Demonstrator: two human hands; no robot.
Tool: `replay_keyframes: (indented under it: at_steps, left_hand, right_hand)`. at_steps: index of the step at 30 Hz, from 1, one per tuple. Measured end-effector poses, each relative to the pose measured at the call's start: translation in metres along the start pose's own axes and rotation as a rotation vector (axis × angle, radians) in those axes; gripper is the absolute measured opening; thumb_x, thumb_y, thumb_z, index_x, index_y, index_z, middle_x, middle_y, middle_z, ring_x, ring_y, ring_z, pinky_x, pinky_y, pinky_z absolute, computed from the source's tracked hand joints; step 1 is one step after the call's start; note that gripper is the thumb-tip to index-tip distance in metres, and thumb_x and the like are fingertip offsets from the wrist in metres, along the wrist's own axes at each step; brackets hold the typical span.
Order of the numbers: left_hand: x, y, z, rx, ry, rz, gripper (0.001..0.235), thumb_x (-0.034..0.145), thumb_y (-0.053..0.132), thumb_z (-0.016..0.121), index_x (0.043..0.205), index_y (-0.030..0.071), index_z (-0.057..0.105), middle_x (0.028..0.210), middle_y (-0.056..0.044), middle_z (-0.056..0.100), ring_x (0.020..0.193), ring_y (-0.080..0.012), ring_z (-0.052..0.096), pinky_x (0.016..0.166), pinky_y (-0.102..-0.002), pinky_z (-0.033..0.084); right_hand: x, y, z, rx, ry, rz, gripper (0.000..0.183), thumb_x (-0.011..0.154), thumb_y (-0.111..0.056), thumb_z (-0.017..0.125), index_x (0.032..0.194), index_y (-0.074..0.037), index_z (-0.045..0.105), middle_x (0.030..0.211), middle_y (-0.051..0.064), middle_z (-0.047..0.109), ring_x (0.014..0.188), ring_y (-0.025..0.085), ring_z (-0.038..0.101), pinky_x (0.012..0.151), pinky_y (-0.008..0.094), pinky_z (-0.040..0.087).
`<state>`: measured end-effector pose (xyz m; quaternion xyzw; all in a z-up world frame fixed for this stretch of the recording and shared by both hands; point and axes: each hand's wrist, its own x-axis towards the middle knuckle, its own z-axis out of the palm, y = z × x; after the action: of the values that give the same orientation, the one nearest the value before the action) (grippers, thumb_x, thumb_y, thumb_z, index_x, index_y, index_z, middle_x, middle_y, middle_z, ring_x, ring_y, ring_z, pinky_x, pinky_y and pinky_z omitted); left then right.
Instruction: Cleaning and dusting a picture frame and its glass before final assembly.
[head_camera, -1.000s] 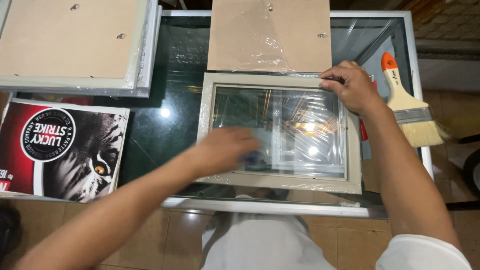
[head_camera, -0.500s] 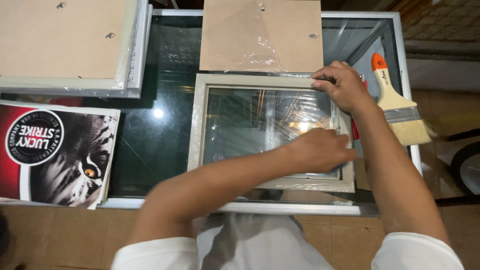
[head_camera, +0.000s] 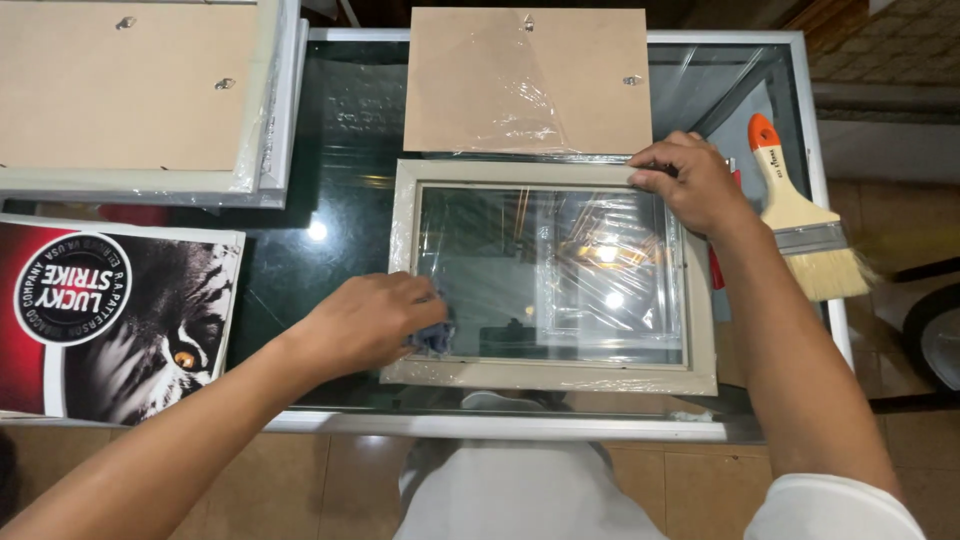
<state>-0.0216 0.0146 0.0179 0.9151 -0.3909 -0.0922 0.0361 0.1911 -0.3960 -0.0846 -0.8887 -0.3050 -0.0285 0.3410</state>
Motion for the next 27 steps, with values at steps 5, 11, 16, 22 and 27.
replay_keyframes:
  at_steps: [5,11,16,22,27]
  left_hand:
    - [0.109,0.015,0.034,-0.045,0.218,0.141,0.027,0.082,0.016,0.077,0.108,0.018,0.068,0.096,-0.01,0.067,0.084,-0.0349,0.072,0.065,-0.048,0.06]
    - [0.257,0.076,0.065,-0.084,0.529,0.327,0.019,0.083,0.008,0.066,0.099,0.018,0.064,0.087,-0.009,0.065,0.074,-0.0362,0.073,0.054,-0.049,0.059]
    - [0.201,0.039,0.044,-0.074,0.428,0.323,0.031,0.078,0.004,0.073,0.104,0.019,0.065,0.092,-0.009,0.065,0.077,-0.038,0.073,0.058,-0.049,0.059]
    - [0.044,-0.048,0.018,-0.006,0.168,0.03,0.046,0.074,0.024,0.087,0.113,0.019,0.062,0.099,-0.009,0.067,0.095,-0.0364,0.071,0.074,-0.049,0.06]
    - [0.102,-0.036,0.042,0.061,0.279,0.103,0.056,0.069,0.024,0.09,0.118,0.017,0.063,0.107,-0.01,0.066,0.096,-0.0344,0.071,0.078,-0.045,0.061]
  right_hand:
    - [-0.002,0.003,0.001,-0.037,-0.008,-0.016,0.021,0.098,-0.032,0.077,0.115,-0.021,0.078,0.089,0.013,0.061,0.093,0.037,0.06,0.091,0.047,0.047]
    - [-0.002,0.004,0.003,-0.035,0.011,-0.013,0.019,0.099,-0.029,0.078,0.115,-0.02,0.079,0.087,0.011,0.059,0.093,0.036,0.06,0.091,0.047,0.046]
    - [-0.003,0.005,0.002,-0.034,0.002,-0.042,0.021,0.098,-0.03,0.078,0.116,-0.019,0.078,0.087,0.014,0.06,0.091,0.038,0.06,0.09,0.048,0.047]
    - [-0.001,0.006,-0.002,-0.018,-0.008,-0.039,0.023,0.096,-0.028,0.078,0.116,-0.018,0.079,0.087,0.014,0.06,0.091,0.038,0.06,0.088,0.047,0.048]
    - [0.001,0.001,-0.001,-0.046,-0.011,-0.057,0.021,0.097,-0.03,0.078,0.115,-0.02,0.079,0.086,0.013,0.059,0.088,0.036,0.06,0.087,0.047,0.049]
